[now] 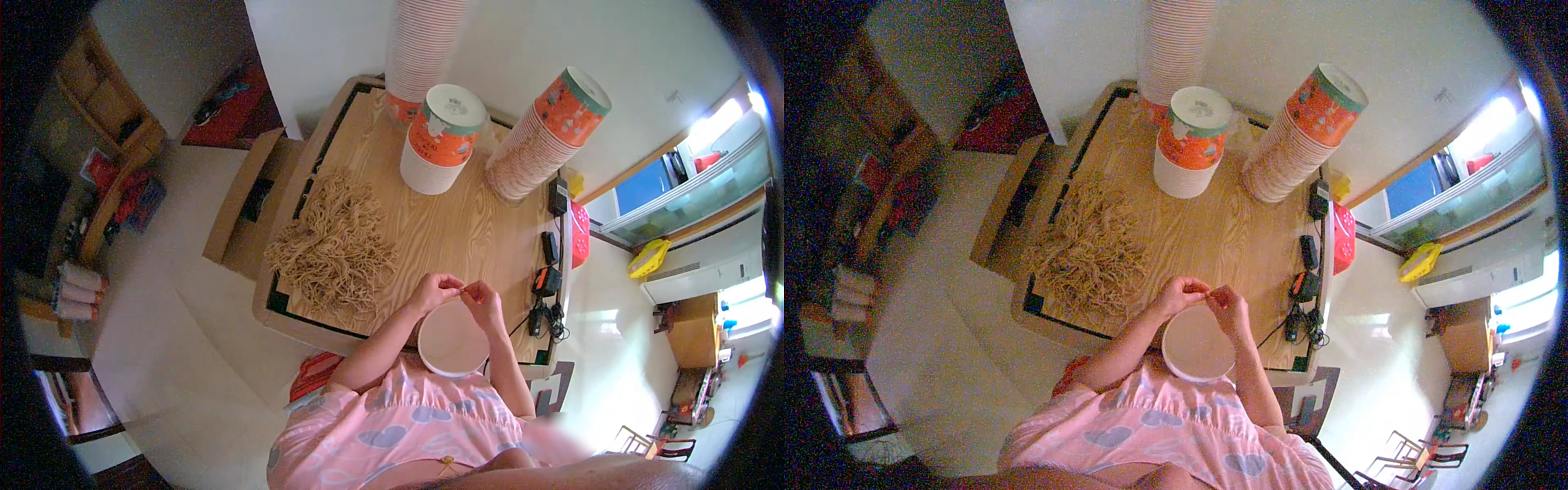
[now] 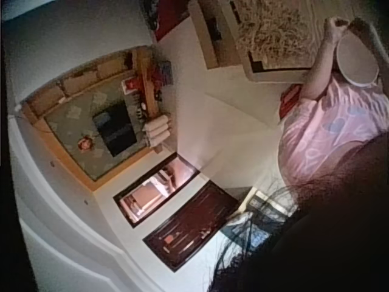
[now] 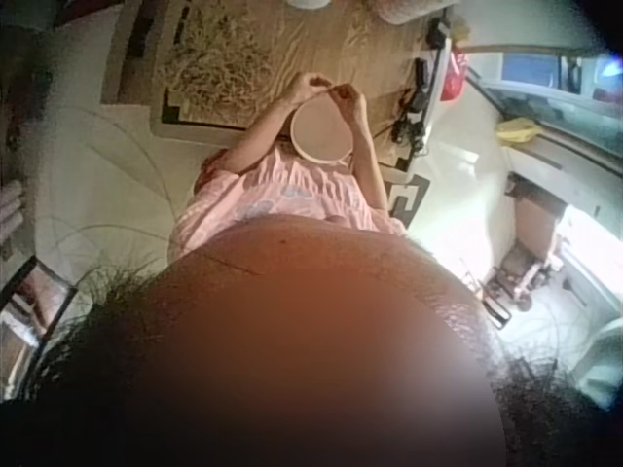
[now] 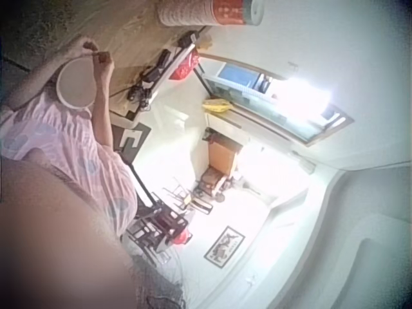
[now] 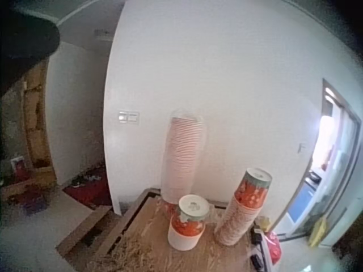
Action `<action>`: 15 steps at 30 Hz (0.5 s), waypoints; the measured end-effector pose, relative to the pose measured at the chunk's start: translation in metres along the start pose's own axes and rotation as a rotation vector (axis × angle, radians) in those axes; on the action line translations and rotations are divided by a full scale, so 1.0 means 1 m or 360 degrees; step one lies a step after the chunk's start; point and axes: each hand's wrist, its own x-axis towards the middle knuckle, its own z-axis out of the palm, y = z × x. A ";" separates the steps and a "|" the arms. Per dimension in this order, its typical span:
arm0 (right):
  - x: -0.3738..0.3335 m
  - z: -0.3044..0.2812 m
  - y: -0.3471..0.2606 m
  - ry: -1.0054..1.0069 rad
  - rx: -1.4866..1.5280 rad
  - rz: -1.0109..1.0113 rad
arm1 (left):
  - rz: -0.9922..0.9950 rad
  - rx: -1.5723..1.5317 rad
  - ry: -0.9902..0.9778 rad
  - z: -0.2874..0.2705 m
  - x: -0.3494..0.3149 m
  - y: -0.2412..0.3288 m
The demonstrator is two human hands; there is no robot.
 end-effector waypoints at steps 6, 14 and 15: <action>-0.002 0.001 -0.003 0.0041 0.0026 -0.0018 | -0.0044 0.0157 -0.0007 0.001 0.000 0.006; 0.002 0.002 0.005 -0.0050 0.0108 -0.0027 | -0.0036 -0.0083 0.0168 0.007 -0.005 0.016; 0.004 0.002 0.009 -0.0014 0.0148 -0.0036 | -0.0014 0.0018 0.0176 0.009 -0.005 0.020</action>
